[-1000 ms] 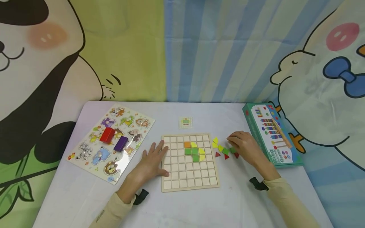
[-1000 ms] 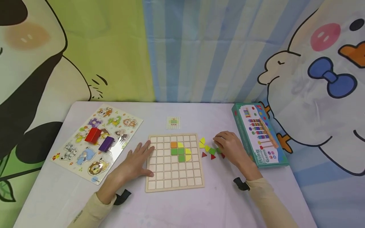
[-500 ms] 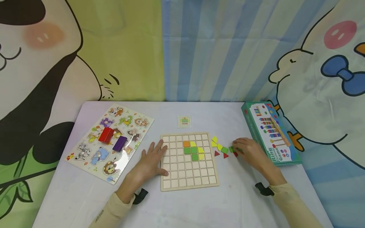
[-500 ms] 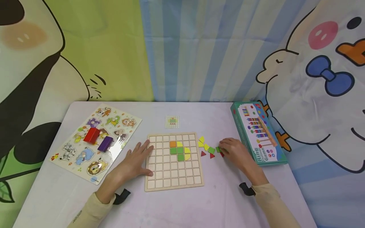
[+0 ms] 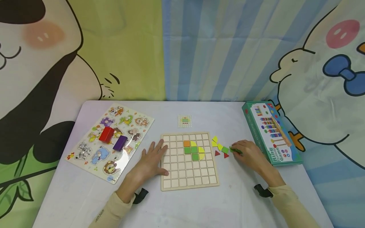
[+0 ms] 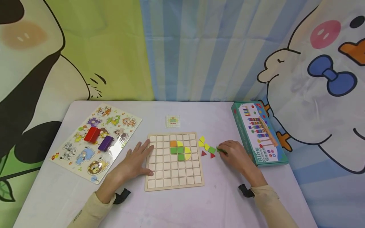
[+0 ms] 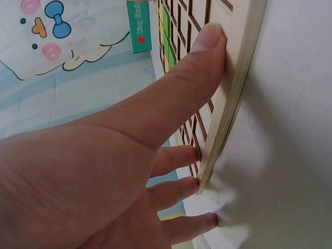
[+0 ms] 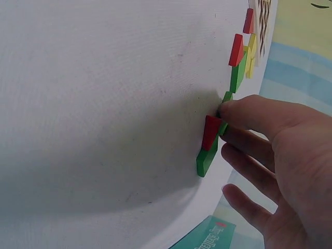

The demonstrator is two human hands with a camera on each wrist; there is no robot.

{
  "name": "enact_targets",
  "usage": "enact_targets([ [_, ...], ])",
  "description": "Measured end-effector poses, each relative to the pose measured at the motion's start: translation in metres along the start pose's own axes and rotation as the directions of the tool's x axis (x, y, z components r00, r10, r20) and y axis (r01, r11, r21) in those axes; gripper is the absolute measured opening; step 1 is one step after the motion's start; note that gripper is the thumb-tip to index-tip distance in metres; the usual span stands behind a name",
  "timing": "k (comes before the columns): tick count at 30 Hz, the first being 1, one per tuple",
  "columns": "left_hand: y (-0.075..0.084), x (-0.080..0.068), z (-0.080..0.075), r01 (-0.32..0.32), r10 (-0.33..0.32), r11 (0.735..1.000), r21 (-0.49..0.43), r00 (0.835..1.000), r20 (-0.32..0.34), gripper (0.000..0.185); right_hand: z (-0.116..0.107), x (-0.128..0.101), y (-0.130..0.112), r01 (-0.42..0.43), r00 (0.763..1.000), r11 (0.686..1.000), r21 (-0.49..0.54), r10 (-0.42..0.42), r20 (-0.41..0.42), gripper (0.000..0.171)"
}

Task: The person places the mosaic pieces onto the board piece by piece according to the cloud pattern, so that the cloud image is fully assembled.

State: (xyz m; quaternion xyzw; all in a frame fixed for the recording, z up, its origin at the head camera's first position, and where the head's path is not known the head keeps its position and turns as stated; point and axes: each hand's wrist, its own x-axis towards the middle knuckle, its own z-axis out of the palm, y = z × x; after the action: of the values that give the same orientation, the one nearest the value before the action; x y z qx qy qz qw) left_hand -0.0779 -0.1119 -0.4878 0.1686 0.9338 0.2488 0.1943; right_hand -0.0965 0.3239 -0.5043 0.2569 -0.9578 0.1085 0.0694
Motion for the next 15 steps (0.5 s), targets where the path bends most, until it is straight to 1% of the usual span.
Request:
enact_targets([
  [9,-0.001,0.001,0.001,0.002,-0.002,1.0,-0.008,1.0,0.005,0.108,0.0,0.004,-0.001,0.02,0.999,1.0,-0.005,-0.021,-0.051,0.023],
  [15,-0.001,0.001,0.001,0.004,-0.004,1.0,-0.007,1.0,0.008,0.108,-0.005,0.016,-0.011,0.062,0.993,0.998,0.001,-0.062,-0.099,0.025],
])
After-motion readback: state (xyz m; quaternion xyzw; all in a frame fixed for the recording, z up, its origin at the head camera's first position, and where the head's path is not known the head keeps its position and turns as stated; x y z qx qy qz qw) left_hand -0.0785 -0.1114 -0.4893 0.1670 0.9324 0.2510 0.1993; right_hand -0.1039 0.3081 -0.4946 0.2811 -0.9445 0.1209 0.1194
